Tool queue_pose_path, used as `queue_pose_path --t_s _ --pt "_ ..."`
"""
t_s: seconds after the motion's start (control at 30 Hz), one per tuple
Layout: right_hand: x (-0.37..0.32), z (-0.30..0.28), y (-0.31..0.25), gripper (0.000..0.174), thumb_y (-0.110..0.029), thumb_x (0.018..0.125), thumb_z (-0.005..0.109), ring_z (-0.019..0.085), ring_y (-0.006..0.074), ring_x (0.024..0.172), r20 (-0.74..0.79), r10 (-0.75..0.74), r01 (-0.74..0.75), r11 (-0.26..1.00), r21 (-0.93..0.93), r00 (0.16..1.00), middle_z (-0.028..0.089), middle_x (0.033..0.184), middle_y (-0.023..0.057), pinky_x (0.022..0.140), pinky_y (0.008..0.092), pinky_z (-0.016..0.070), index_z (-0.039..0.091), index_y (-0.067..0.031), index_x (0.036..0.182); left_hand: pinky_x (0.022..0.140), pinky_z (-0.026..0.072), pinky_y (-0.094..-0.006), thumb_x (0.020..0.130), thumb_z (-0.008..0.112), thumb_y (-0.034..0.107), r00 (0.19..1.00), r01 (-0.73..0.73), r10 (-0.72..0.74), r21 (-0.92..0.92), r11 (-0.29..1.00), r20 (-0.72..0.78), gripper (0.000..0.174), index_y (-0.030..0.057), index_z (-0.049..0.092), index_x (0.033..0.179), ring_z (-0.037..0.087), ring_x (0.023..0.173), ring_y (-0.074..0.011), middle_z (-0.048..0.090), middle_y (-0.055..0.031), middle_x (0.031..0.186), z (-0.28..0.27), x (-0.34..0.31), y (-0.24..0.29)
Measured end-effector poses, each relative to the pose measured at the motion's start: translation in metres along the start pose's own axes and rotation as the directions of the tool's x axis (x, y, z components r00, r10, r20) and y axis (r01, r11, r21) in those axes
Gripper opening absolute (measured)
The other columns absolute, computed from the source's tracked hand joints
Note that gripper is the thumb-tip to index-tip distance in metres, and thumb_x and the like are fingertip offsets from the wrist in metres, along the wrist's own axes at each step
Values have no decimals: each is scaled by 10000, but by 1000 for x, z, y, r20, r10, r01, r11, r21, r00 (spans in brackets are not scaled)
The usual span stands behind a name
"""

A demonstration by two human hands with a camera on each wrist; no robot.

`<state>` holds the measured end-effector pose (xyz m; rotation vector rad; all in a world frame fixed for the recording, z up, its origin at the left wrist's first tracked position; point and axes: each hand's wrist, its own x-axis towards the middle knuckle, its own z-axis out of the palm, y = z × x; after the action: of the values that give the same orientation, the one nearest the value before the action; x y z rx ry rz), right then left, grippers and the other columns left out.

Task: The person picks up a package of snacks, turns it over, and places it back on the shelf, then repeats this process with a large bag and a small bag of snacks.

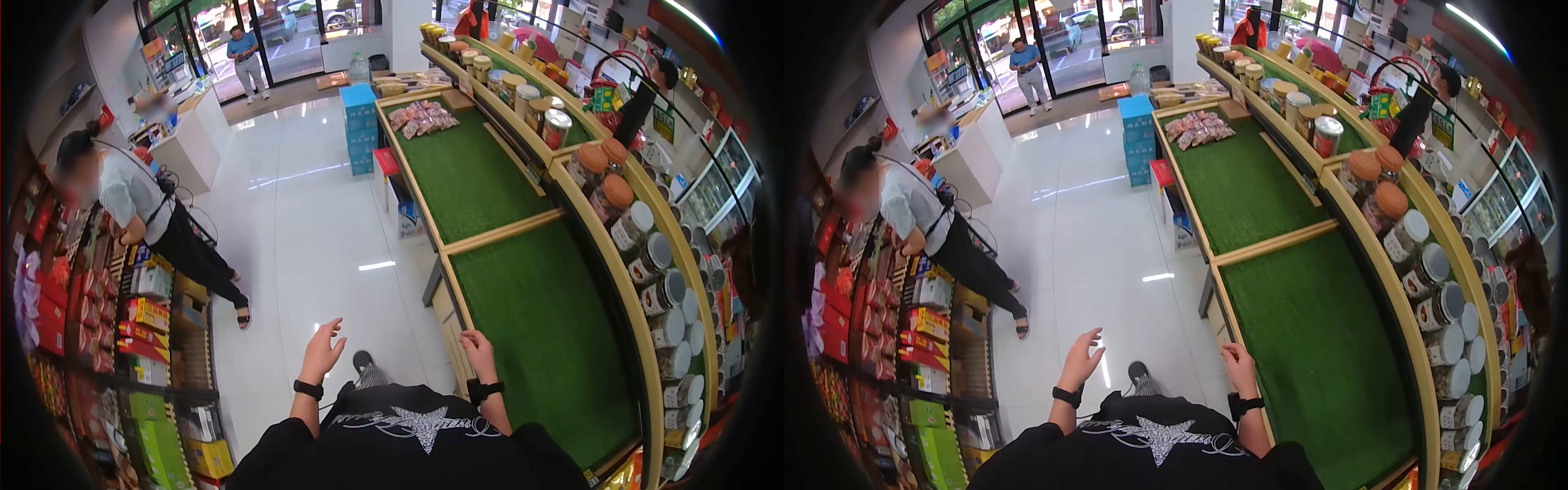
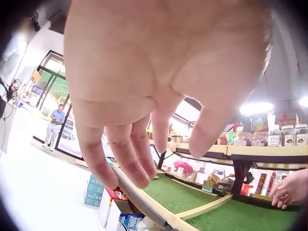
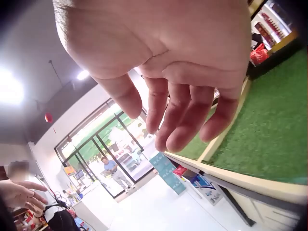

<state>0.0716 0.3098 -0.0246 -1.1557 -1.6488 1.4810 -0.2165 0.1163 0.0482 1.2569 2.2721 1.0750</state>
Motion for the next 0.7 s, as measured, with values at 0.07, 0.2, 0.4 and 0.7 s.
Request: queue_pose_path --t_s 0.07,0.2,0.4,0.7 --pt "27 25 -16 173 -66 814 515 567 113 756 42 -21 22 1000 -14 999 610 835 75 689 226 447 553 21 959 742 458 -330 748 589 131 999 -13 13 7 1000 -39 402 98 485 1135 561 846 -223 565 -86 967 -26 27 -9" --pt "71 65 -43 181 -72 816 519 575 125 768 77 -23 32 993 -113 997 612 844 80 697 234 456 558 24 964 735 457 -329 751 584 130 994 2 3 46 999 -110 359 98 512 1101 564 832 -225 572 -83 941 -61 67 -38" --pt "102 87 -27 183 -70 814 514 575 135 787 50 34 -34 999 6 998 603 845 77 696 241 446 552 17 971 733 455 -329 748 586 125 999 25 -23 46 999 -42 354 101 517 1095 564 826 -225 575 -84 932 -75 106 -70" --pt "208 118 -39 177 -86 826 511 569 131 784 116 43 -39 999 -35 992 594 843 70 688 243 451 543 14 967 747 452 -327 753 587 124 986 155 -159 -73 985 -49 402 98 485 1141 561 851 -226 568 -87 967 -69 176 -89"
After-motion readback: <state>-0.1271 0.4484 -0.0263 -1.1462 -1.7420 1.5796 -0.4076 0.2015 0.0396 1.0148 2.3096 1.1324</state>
